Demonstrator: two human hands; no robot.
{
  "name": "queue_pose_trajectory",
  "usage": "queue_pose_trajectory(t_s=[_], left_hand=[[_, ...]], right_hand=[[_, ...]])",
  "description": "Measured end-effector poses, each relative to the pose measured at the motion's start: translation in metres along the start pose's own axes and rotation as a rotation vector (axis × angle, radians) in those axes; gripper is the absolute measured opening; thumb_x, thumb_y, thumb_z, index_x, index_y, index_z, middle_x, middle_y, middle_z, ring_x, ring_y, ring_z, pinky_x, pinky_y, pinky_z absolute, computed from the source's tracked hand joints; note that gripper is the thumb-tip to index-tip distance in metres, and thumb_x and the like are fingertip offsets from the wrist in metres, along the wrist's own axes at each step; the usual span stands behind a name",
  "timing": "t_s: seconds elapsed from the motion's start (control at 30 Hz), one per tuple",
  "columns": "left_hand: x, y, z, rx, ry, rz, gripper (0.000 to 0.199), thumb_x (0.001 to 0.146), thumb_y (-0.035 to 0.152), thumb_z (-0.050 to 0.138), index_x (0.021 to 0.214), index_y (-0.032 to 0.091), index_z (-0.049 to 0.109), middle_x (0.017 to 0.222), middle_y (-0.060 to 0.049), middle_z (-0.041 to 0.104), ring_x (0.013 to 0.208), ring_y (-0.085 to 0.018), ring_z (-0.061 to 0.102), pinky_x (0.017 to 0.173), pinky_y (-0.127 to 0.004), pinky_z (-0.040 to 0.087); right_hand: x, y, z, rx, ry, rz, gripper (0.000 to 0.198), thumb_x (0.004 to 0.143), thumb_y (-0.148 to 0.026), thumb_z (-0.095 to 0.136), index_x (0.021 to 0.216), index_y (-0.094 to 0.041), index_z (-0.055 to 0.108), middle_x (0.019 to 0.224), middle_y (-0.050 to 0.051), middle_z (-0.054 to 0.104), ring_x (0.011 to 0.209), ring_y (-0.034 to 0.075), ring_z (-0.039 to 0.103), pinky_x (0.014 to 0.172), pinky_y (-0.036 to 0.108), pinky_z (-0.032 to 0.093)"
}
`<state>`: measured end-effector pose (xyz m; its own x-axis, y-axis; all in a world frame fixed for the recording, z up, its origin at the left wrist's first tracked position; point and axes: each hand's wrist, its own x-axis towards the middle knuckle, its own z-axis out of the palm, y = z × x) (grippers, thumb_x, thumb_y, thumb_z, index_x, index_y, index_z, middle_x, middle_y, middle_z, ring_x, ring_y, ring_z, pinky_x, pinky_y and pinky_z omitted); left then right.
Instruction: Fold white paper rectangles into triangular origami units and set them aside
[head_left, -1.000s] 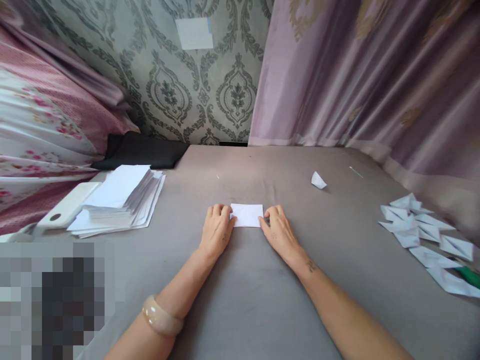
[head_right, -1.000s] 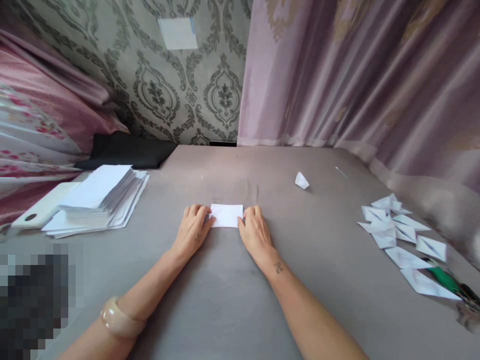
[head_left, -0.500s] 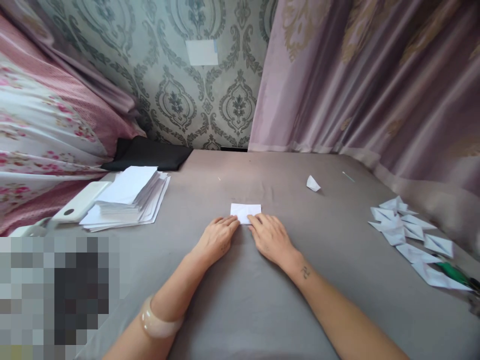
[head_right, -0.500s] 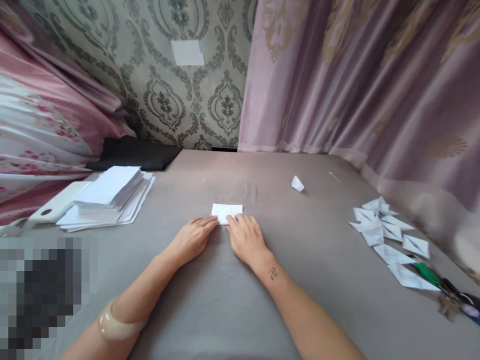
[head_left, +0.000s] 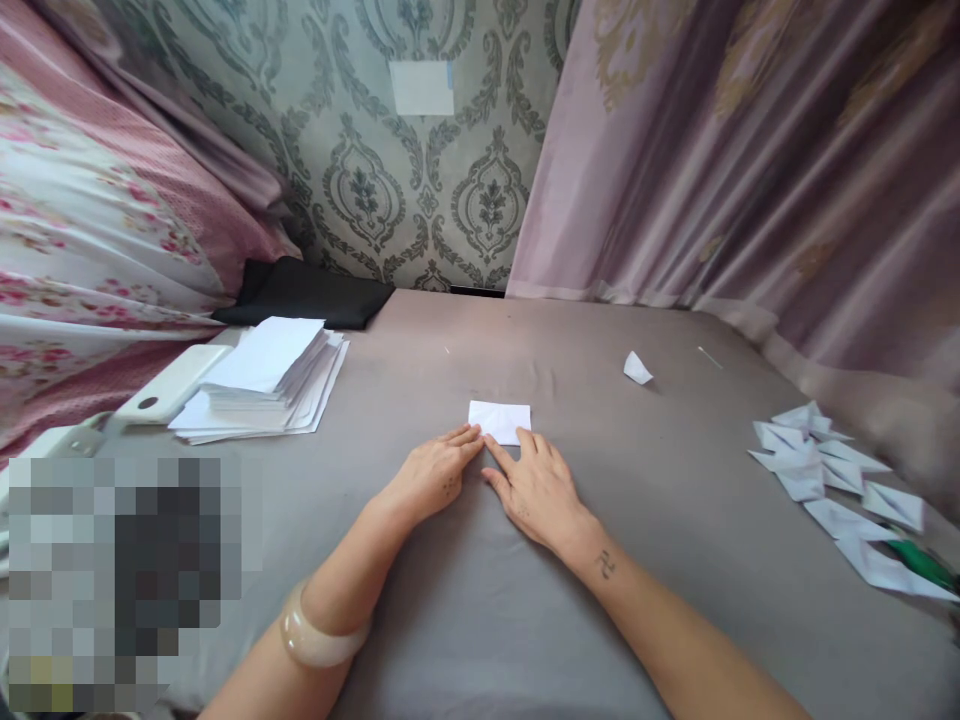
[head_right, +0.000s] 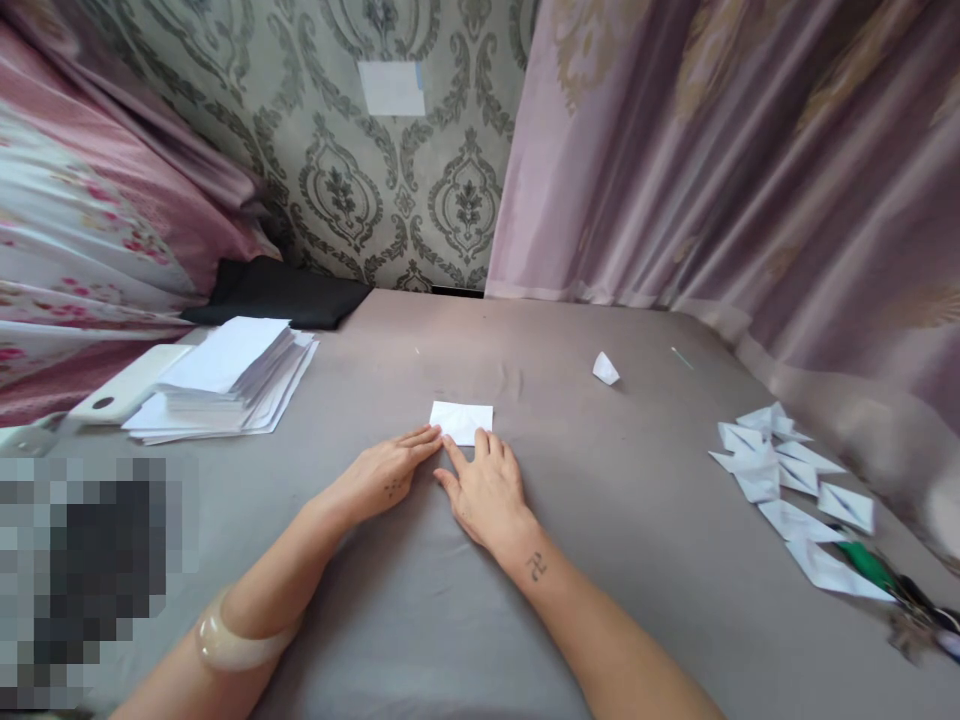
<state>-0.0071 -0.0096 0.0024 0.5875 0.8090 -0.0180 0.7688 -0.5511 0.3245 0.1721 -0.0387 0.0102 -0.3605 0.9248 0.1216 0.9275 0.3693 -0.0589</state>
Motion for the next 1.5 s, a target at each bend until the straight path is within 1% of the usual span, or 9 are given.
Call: queue_pose_trajectory(t_s=[0.33,0.6,0.77,0.93,1.03,1.17,1.3,1.4,1.5], left_hand=[[-0.004,-0.002,-0.008,0.001,-0.012,-0.057,0.059,0.08,0.004,0.033,0.134,0.021,0.048,0.144,-0.001,0.042,0.134,-0.018,0.037,0.105,-0.034,0.04],[-0.009,-0.004,-0.02,-0.01,0.007,-0.105,0.051,0.082,0.005,0.032,0.117,0.026,0.062,0.136,0.003,0.052,0.128,-0.019,0.046,0.094,-0.033,0.049],[-0.007,-0.008,-0.015,0.002,0.102,-0.173,0.039,0.082,0.01,0.038,0.099,0.027,0.068,0.127,0.003,0.061,0.118,-0.021,0.056,0.085,-0.032,0.052],[-0.001,-0.002,-0.007,0.102,0.297,-0.216,0.027,0.081,0.011,0.043,0.095,0.02,0.064,0.107,-0.005,0.067,0.099,-0.022,0.061,0.074,-0.031,0.053],[0.004,0.004,-0.001,0.129,0.383,-0.059,0.028,0.086,0.013,0.042,0.108,0.018,0.059,0.108,-0.007,0.064,0.1,-0.021,0.058,0.082,-0.031,0.051],[0.012,0.012,0.008,0.127,0.324,0.066,0.029,0.091,0.015,0.038,0.115,0.018,0.055,0.112,-0.008,0.062,0.101,-0.021,0.056,0.083,-0.032,0.05],[0.016,0.016,0.012,0.123,0.267,0.096,0.029,0.092,0.013,0.035,0.111,0.018,0.057,0.111,-0.008,0.063,0.1,-0.02,0.057,0.084,-0.032,0.05],[0.016,0.015,0.011,0.117,0.255,0.07,0.029,0.092,0.012,0.035,0.111,0.019,0.057,0.112,-0.008,0.063,0.104,-0.021,0.057,0.086,-0.032,0.05],[0.014,0.012,0.009,0.098,0.238,0.023,0.031,0.092,0.012,0.034,0.114,0.019,0.055,0.116,-0.009,0.061,0.106,-0.02,0.057,0.088,-0.031,0.05]], right_hand=[[-0.005,0.014,-0.005,0.041,-0.084,0.044,0.047,0.096,-0.041,0.034,0.135,-0.019,0.047,0.133,0.013,0.049,0.116,0.026,0.048,0.092,0.038,0.042],[-0.003,0.027,-0.007,-0.013,-0.066,0.047,0.029,0.095,-0.021,0.038,0.112,-0.012,0.06,0.11,0.013,0.06,0.099,0.023,0.055,0.074,0.031,0.045],[0.005,0.049,-0.003,0.01,0.018,-0.028,0.024,0.094,-0.017,0.042,0.085,-0.018,0.064,0.094,0.008,0.062,0.09,0.019,0.056,0.067,0.028,0.041],[0.009,0.057,0.002,-0.044,0.074,-0.138,0.026,0.093,-0.015,0.039,0.083,-0.017,0.062,0.09,0.008,0.063,0.087,0.019,0.056,0.071,0.029,0.041],[0.013,0.057,0.008,0.068,0.129,-0.04,0.024,0.093,-0.018,0.038,0.088,-0.018,0.062,0.094,0.008,0.064,0.088,0.019,0.058,0.072,0.029,0.042],[0.029,0.065,0.015,0.354,0.21,0.197,0.03,0.091,-0.023,0.041,0.117,-0.017,0.054,0.117,0.01,0.061,0.098,0.019,0.06,0.082,0.03,0.045],[0.041,0.072,0.02,0.451,0.096,0.198,0.04,0.092,-0.026,0.037,0.132,-0.021,0.046,0.133,0.009,0.053,0.115,0.023,0.054,0.091,0.035,0.043],[0.043,0.072,0.022,0.5,0.099,0.203,0.036,0.092,-0.028,0.039,0.126,-0.024,0.052,0.129,0.007,0.056,0.11,0.022,0.057,0.087,0.034,0.044],[0.043,0.072,0.025,0.579,0.133,0.292,0.033,0.087,-0.027,0.045,0.117,-0.02,0.057,0.11,0.007,0.065,0.093,0.018,0.061,0.08,0.03,0.045]])
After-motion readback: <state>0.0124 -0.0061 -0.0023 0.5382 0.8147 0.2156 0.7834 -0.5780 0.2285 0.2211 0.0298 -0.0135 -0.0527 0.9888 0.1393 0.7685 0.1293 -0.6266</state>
